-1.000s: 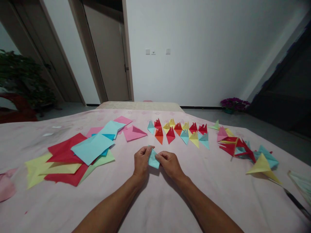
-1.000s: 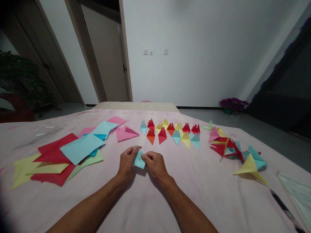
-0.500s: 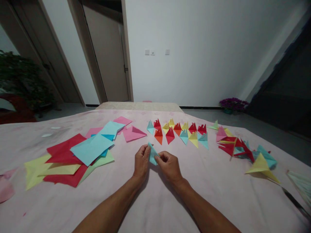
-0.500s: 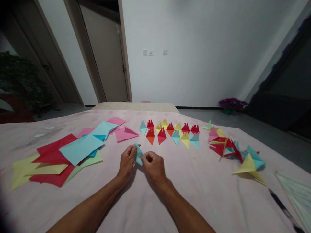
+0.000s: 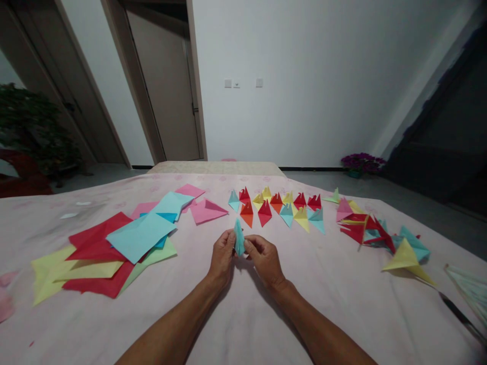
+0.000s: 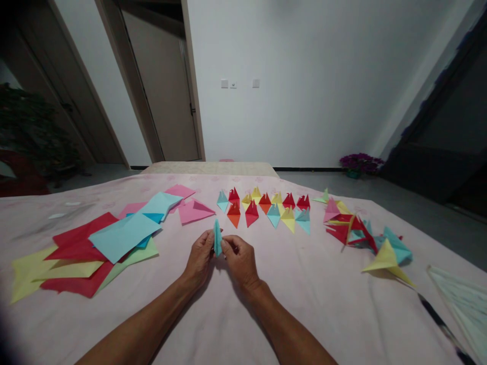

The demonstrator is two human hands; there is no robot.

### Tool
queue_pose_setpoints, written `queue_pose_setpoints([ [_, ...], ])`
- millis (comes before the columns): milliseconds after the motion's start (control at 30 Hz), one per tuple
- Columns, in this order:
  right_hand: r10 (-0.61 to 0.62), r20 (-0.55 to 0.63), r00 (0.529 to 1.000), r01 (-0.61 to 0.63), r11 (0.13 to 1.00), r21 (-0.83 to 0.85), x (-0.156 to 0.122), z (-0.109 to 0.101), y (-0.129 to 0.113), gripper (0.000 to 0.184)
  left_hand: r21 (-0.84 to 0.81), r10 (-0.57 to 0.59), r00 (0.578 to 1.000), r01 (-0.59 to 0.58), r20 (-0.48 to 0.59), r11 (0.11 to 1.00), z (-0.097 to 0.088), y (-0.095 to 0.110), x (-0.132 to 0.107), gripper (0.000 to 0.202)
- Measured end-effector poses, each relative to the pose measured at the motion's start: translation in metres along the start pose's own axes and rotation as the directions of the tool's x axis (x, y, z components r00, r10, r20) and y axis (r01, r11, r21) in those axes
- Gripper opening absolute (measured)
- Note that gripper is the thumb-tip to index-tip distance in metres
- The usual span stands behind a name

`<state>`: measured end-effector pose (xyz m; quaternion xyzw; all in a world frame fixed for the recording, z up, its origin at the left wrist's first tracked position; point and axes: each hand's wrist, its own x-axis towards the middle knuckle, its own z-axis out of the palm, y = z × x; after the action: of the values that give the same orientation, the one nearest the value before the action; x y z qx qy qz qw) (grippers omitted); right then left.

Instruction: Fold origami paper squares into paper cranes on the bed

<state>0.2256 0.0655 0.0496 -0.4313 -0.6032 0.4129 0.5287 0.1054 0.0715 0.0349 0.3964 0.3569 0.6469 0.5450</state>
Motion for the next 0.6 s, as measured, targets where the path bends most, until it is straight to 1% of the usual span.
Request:
queue_pose_setpoints([
  [100,-0.030,-0.023,0.999,0.028,0.998,-0.050,0.000,0.000,0.001,0.025,-0.009,-0.004,1.000,0.004,0.000,1.000,0.003,0.001,-0.002,0.039],
  [200,-0.114,-0.068,0.991,0.101,0.980,-0.173,-0.001,-0.001,0.002,0.020,0.013,-0.016,0.999,0.016,-0.041,1.000,0.004,0.003,-0.002,0.042],
  [267,-0.184,-0.092,0.979,0.154,0.953,-0.262,-0.001,-0.002,0.001,0.017,0.105,0.013,0.993,0.000,-0.121,0.994,0.004,0.004,-0.001,0.044],
  [333,-0.248,-0.104,0.963,0.201,0.922,-0.331,-0.001,-0.003,0.001,0.013,0.234,0.075,0.976,-0.025,-0.205,0.972,0.002,0.005,-0.001,0.039],
  [367,-0.272,-0.107,0.956,0.218,0.908,-0.358,-0.001,-0.004,0.000,0.012,0.283,0.106,0.969,-0.039,-0.223,0.958,0.002,0.005,-0.002,0.035],
  [400,-0.293,-0.108,0.950,0.232,0.894,-0.382,-0.001,-0.005,0.000,0.010,0.312,0.128,0.968,-0.056,-0.215,0.948,0.001,0.005,-0.003,0.031],
  [433,-0.310,-0.111,0.944,0.241,0.881,-0.407,-0.001,-0.005,0.000,0.009,0.322,0.140,0.973,-0.075,-0.185,0.944,0.001,0.005,-0.004,0.027],
  [533,-0.364,-0.135,0.922,0.259,0.837,-0.483,-0.002,-0.007,-0.001,0.006,0.306,0.178,0.983,-0.156,-0.048,0.939,0.002,0.005,-0.011,0.026],
  [600,-0.414,-0.143,0.899,0.287,0.804,-0.520,-0.003,-0.008,-0.001,0.007,0.321,0.234,0.972,-0.227,0.017,0.919,0.004,0.004,-0.015,0.022],
])
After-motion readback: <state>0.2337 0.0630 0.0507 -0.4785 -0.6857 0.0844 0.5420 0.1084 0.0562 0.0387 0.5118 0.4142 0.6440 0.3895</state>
